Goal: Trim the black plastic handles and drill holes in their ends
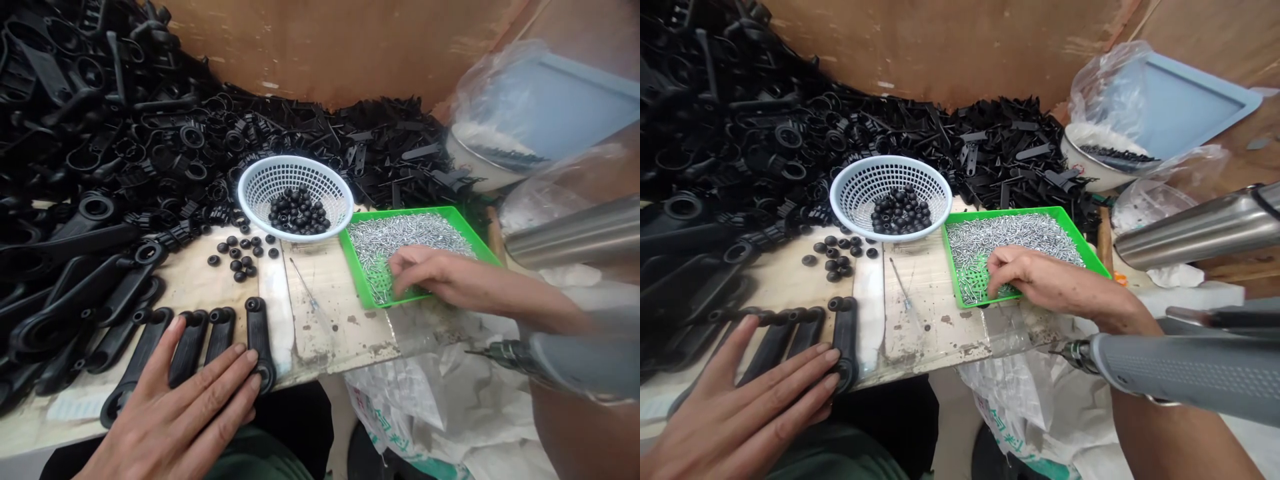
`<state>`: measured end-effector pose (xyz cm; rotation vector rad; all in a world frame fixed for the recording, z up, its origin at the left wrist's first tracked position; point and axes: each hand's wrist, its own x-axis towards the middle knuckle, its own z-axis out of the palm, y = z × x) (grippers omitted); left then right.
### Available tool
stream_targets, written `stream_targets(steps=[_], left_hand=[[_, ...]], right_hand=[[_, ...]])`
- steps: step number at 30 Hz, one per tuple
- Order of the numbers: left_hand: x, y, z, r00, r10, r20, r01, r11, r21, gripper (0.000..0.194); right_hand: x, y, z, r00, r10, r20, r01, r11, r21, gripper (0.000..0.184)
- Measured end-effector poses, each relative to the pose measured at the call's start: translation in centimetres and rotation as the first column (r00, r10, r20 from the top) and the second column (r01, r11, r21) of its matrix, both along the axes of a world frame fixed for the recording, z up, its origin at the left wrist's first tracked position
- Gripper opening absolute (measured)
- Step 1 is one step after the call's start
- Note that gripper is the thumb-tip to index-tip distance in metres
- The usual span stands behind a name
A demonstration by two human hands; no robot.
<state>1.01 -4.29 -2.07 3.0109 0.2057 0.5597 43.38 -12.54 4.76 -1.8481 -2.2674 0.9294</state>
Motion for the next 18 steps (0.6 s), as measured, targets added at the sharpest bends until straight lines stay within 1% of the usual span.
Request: stream_targets(steps=[2,3,4,5,7,9,11,13,15,16,18], left_hand=[[0.1,0.0,0.1,1.0,-0.005,-0.003,0.005,1.0,-0.01,0.043],[0.1,0.0,0.2,1.0,-0.006,0.002,0.006,1.0,-0.012,0.043],[0.1,0.0,0.2,1.0,-0.005,0.008,0.005,1.0,-0.015,0.042],[0.1,0.0,0.2,1.0,-0.001,0.014,0.001,1.0,-0.018,0.042],[0.1,0.0,0.2,1.0,0.006,0.026,-0.005,1.0,-0.025,0.043],[0.1,-0.1,0.1,1.0,0.008,0.03,-0.007,1.0,-0.028,0.045],[0.1,-0.1,0.2,1.0,0.014,0.023,-0.013,1.0,-0.024,0.045],[0.2,-0.1,0.3,1.0,0.015,0.011,-0.015,1.0,-0.015,0.043],[0.2,-0.1,0.3,1.0,0.013,0.011,-0.013,1.0,-0.01,0.042],[0.2,-0.1,0.2,1.0,0.01,0.019,-0.01,1.0,-0.011,0.042],[0.1,-0.1,0.0,0.999,0.011,0.035,-0.01,1.0,-0.016,0.044]], right_hand=[[0.5,0.1,-0.2,0.994,-0.084,0.073,0.077,0.993,0.089,0.04],[0.6,0.1,-0.3,0.991,-0.11,0.076,0.1,0.987,0.128,0.04],[0.4,0.3,-0.3,0.993,-0.111,0.051,0.102,0.984,0.146,0.039],[0.0,0.4,-0.3,0.997,-0.081,0.004,0.079,0.988,0.134,0.037],[-1.0,0.8,-0.2,0.995,0.0,-0.096,0.006,0.998,0.065,0.037],[-1.7,1.0,-0.2,0.991,0.035,-0.13,-0.033,0.999,0.013,0.038],[-1.3,0.8,-0.2,0.997,0.026,-0.077,-0.024,0.999,0.026,0.04],[-0.4,0.4,-0.2,1.0,-0.028,0.002,0.027,0.995,0.098,0.044],[0.1,0.0,-0.1,0.996,-0.073,0.046,0.065,0.986,0.154,0.045],[0.1,0.0,0.0,0.996,-0.076,0.04,0.069,0.985,0.158,0.044],[-0.7,0.2,0.0,0.999,-0.037,-0.004,0.037,0.992,0.119,0.039]])
